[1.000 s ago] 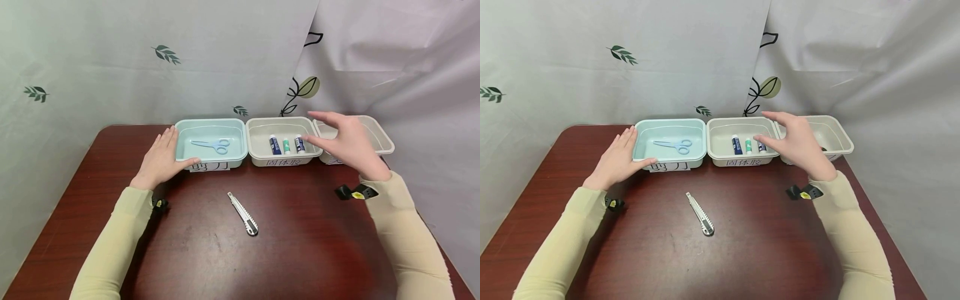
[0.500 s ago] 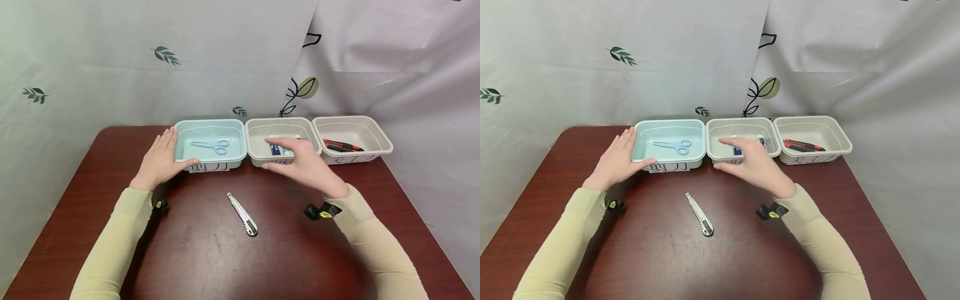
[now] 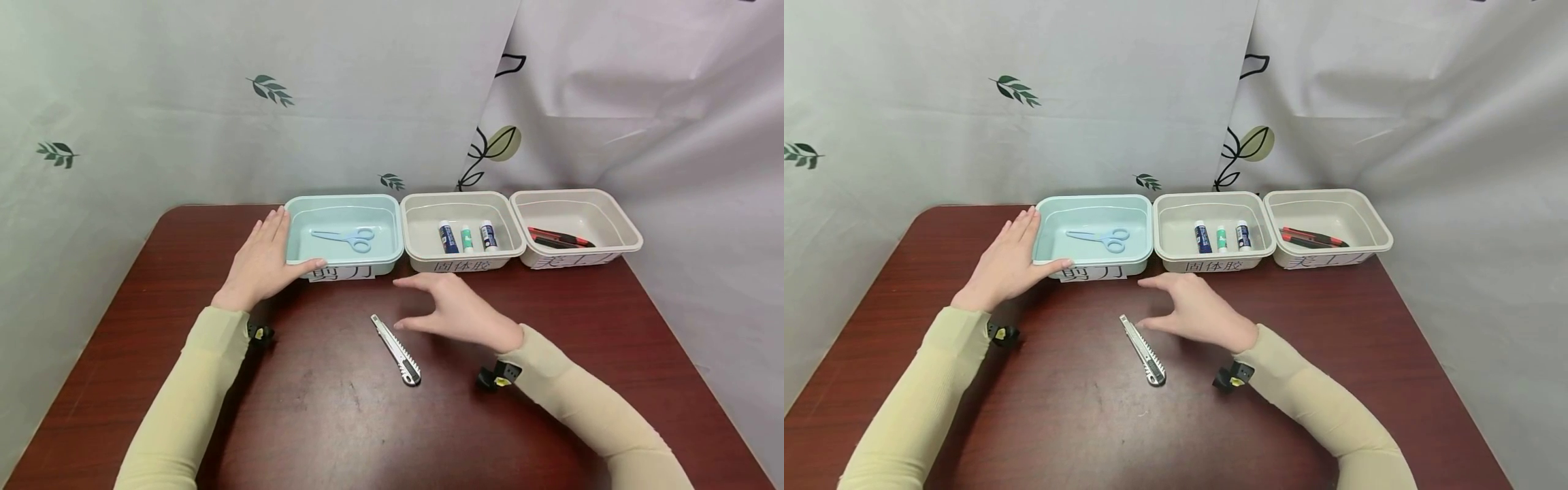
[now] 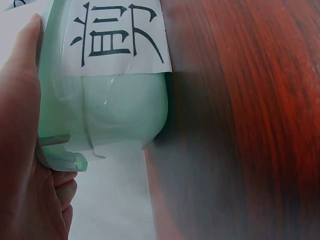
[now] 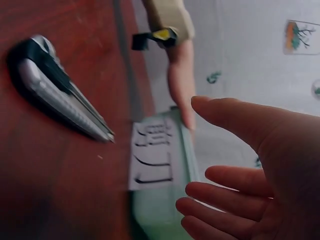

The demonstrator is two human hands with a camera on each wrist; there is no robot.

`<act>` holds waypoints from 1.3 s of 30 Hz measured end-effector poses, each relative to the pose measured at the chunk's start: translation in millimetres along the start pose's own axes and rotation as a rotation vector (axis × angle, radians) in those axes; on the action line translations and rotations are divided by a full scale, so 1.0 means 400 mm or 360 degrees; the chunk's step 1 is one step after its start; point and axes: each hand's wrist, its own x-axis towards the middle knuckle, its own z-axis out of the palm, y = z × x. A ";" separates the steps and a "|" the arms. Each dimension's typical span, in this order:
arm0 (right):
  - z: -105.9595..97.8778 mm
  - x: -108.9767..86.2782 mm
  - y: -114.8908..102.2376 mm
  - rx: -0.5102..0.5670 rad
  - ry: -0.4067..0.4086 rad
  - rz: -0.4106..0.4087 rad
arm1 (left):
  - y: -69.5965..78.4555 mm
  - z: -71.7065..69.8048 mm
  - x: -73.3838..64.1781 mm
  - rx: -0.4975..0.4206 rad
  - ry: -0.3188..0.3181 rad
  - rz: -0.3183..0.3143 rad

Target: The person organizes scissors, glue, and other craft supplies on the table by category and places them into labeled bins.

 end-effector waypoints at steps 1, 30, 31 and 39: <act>0.007 -0.001 -0.001 -0.0002 -0.0020 0.0001 | 0.000 0.000 0.000 -0.0001 -0.0002 -0.0002; 0.148 -0.030 -0.030 0.0089 -0.0154 0.0149 | 0.003 -0.004 -0.003 -0.0020 -0.0011 -0.0006; 0.151 -0.029 -0.031 0.0079 -0.0152 0.0149 | 0.003 -0.004 -0.003 -0.0021 -0.0011 -0.0006; 0.158 -0.028 -0.034 0.0046 -0.0141 0.0144 | 0.001 -0.001 -0.002 -0.0030 -0.0010 -0.0009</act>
